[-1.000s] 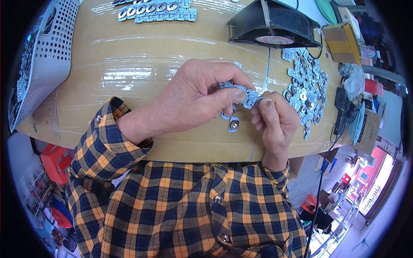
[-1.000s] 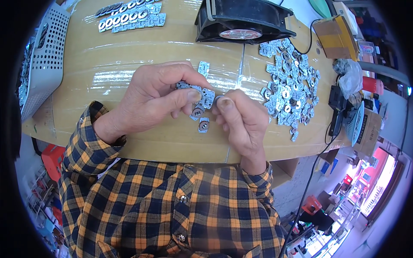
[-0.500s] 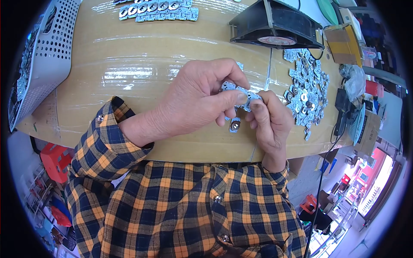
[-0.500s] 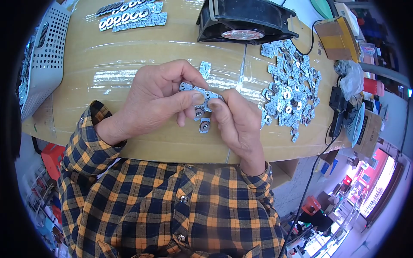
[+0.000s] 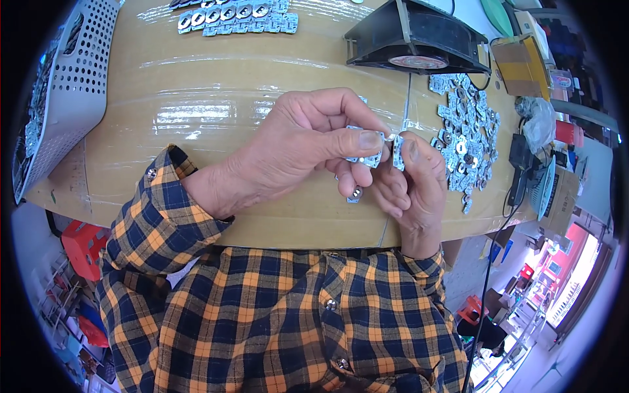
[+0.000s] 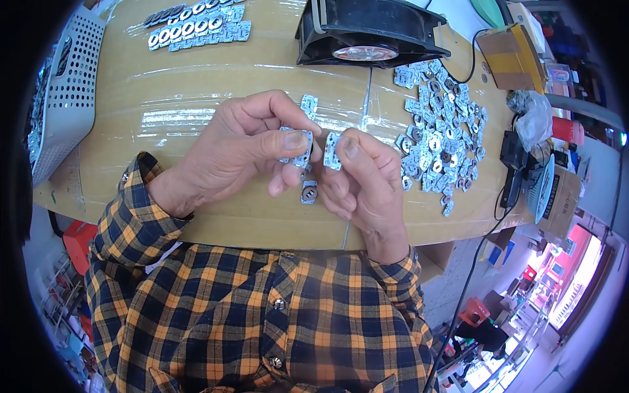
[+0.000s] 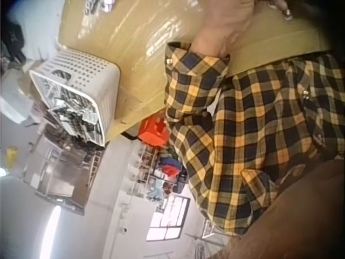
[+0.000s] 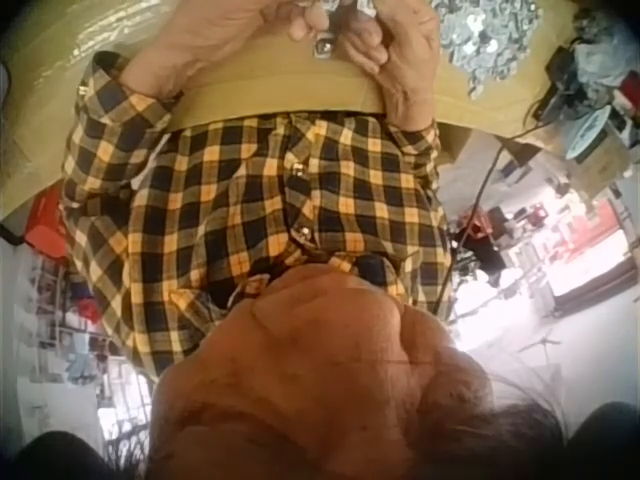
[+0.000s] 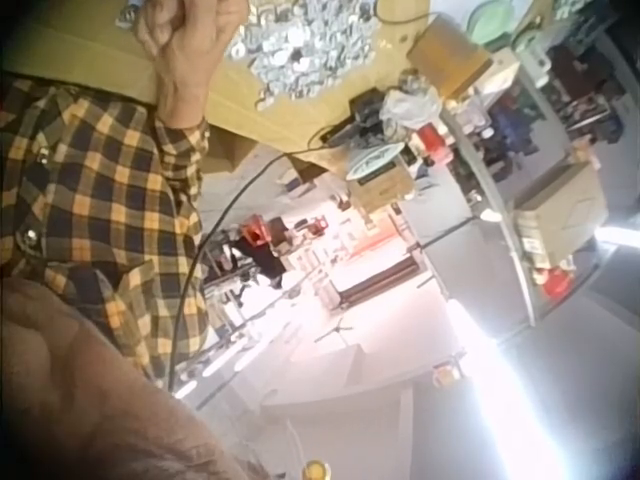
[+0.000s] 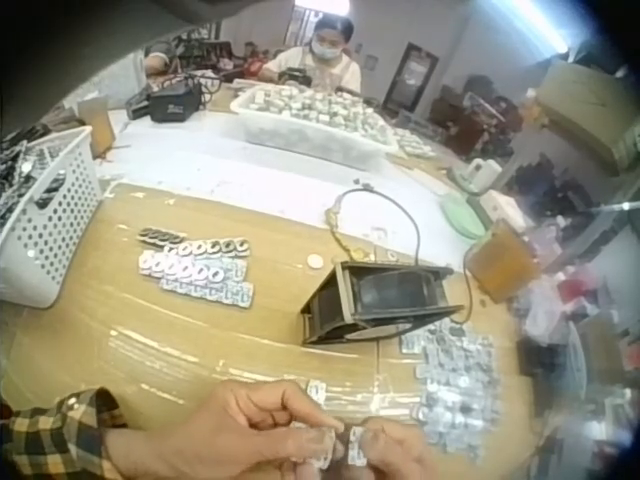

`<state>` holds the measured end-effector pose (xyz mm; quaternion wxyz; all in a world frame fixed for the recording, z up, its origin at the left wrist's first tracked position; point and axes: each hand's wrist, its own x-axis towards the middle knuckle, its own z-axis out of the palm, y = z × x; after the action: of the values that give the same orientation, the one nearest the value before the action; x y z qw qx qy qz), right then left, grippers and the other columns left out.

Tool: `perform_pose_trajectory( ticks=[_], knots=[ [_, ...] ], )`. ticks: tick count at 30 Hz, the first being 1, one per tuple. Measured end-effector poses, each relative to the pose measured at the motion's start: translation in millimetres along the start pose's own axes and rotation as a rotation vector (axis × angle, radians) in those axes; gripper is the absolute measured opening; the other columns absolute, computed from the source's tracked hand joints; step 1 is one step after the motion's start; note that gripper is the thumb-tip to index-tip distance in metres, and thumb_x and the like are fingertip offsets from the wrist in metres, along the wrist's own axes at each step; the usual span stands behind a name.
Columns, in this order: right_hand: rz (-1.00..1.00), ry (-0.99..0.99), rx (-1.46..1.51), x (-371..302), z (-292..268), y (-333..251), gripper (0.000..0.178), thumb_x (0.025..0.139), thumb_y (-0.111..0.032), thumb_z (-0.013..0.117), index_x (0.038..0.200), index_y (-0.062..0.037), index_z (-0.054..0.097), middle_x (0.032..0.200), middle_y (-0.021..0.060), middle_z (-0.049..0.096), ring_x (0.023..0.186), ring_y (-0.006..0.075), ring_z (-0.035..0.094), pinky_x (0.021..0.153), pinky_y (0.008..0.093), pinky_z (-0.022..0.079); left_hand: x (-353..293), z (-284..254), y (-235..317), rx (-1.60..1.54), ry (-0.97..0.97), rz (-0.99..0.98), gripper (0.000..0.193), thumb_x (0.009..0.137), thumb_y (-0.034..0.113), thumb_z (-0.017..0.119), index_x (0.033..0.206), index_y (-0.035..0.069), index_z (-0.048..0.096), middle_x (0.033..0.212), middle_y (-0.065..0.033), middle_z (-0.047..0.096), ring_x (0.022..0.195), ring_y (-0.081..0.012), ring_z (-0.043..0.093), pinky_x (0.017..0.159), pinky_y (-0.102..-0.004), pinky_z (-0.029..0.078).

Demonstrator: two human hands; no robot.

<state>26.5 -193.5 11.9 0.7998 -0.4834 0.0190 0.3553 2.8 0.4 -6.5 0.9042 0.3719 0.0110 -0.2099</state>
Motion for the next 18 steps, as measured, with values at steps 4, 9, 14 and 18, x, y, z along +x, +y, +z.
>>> perform_pose_trajectory(
  ticks=[4,9,14,18],
  knots=[
    [-0.140,0.119,-0.182,1,3,3,0.028,0.101,-0.021,0.047,0.081,-0.0025,0.051,0.055,0.0016,0.047,0.039,0.0038,0.035,0.035,0.0196,0.027,-1,3,0,0.244,0.063,0.092,0.018,0.093,0.006,0.060,0.108,-0.005,0.061,0.091,-0.0112,0.065,0.073,-0.0122,0.067,0.060,-0.0209,0.056],
    [-0.231,0.149,-0.462,-1,-1,8,0.029,0.101,-0.020,0.048,0.077,-0.0044,0.047,0.054,0.0010,0.045,0.039,0.0042,0.034,0.037,0.0206,0.028,-2,4,-6,0.645,0.029,0.398,0.022,0.090,-0.010,0.052,0.108,-0.006,0.062,0.099,-0.0101,0.058,0.084,-0.0132,0.067,0.067,-0.0215,0.057],
    [-0.233,0.134,-0.496,-1,-2,8,0.028,0.100,-0.019,0.049,0.076,-0.0041,0.048,0.053,0.0001,0.046,0.039,0.0038,0.035,0.038,0.0201,0.027,-5,3,-9,0.806,0.066,0.429,0.025,0.088,-0.013,0.052,0.108,-0.004,0.062,0.097,-0.0090,0.057,0.083,-0.0127,0.067,0.068,-0.0211,0.058],
    [-0.218,0.141,-0.504,0,1,6,0.028,0.100,-0.018,0.049,0.076,-0.0043,0.048,0.053,-0.0001,0.045,0.039,0.0039,0.035,0.037,0.0202,0.027,-5,4,-6,0.827,0.080,0.441,0.023,0.088,-0.012,0.053,0.108,-0.004,0.062,0.096,-0.0089,0.057,0.082,-0.0122,0.066,0.069,-0.0210,0.057]
  ],
)
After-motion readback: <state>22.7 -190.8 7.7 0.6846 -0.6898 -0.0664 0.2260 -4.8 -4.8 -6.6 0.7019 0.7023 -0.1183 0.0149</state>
